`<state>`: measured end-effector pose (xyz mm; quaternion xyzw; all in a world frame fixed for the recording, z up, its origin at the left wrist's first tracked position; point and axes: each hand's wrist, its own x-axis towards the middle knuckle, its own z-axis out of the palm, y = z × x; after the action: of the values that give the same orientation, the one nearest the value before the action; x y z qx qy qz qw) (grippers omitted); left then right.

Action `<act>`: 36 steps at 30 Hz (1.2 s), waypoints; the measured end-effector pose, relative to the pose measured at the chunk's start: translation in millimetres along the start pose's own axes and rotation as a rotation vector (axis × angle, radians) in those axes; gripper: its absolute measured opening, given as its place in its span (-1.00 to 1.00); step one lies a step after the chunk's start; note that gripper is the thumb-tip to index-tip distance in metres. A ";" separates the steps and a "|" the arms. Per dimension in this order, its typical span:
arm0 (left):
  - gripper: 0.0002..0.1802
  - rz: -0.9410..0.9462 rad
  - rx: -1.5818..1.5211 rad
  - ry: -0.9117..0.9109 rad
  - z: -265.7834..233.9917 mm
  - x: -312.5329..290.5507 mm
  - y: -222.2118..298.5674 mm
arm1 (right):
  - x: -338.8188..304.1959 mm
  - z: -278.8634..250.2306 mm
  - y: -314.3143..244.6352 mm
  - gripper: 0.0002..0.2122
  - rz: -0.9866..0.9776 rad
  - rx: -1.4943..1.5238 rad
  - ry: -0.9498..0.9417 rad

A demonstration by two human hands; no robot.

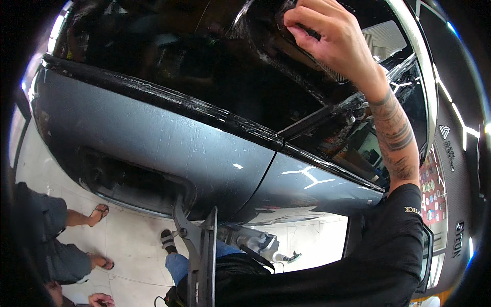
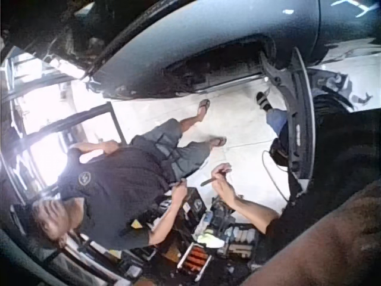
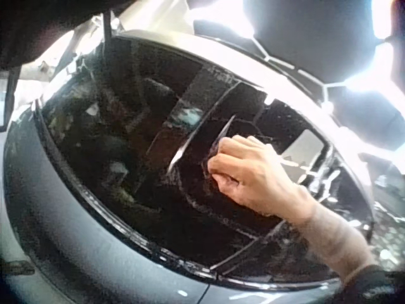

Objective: The person applies a tint film to the rear window of a car. They use a squeegee to smooth the film and a spray bottle to wet the surface, then use a razor blade to trim the edges of the film along the window frame.

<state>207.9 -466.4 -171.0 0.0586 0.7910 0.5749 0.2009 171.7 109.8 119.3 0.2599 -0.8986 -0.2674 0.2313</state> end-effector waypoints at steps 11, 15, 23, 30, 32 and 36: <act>-0.49 0.021 0.087 0.037 48.3 -25.7 28.4 | 11.0 6.7 7.3 -0.92 -0.129 -0.054 0.023; -0.52 -0.014 0.030 0.023 66.8 -29.3 9.9 | 10.0 10.9 6.7 -0.89 -0.144 -0.140 0.013; -0.47 -0.040 0.003 -0.002 70.0 -34.1 -16.2 | 7.9 10.0 13.8 -0.88 -0.198 -0.219 -0.099; -0.44 -0.041 -0.029 0.031 67.1 -32.8 -19.4 | 6.5 -8.6 23.6 -0.86 -0.239 -0.032 -0.151; -0.44 -0.045 -0.049 0.040 69.0 -33.9 -24.8 | 5.9 -12.1 27.5 -0.85 -0.221 0.053 -0.175; -0.43 -0.049 -0.085 0.048 75.8 -30.7 -28.4 | 6.7 -8.2 25.8 -0.84 -0.263 0.059 -0.139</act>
<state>269.0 -418.6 -209.4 0.0170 0.7716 0.6042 0.1982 162.3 121.5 142.8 0.3628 -0.8783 -0.2860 0.1237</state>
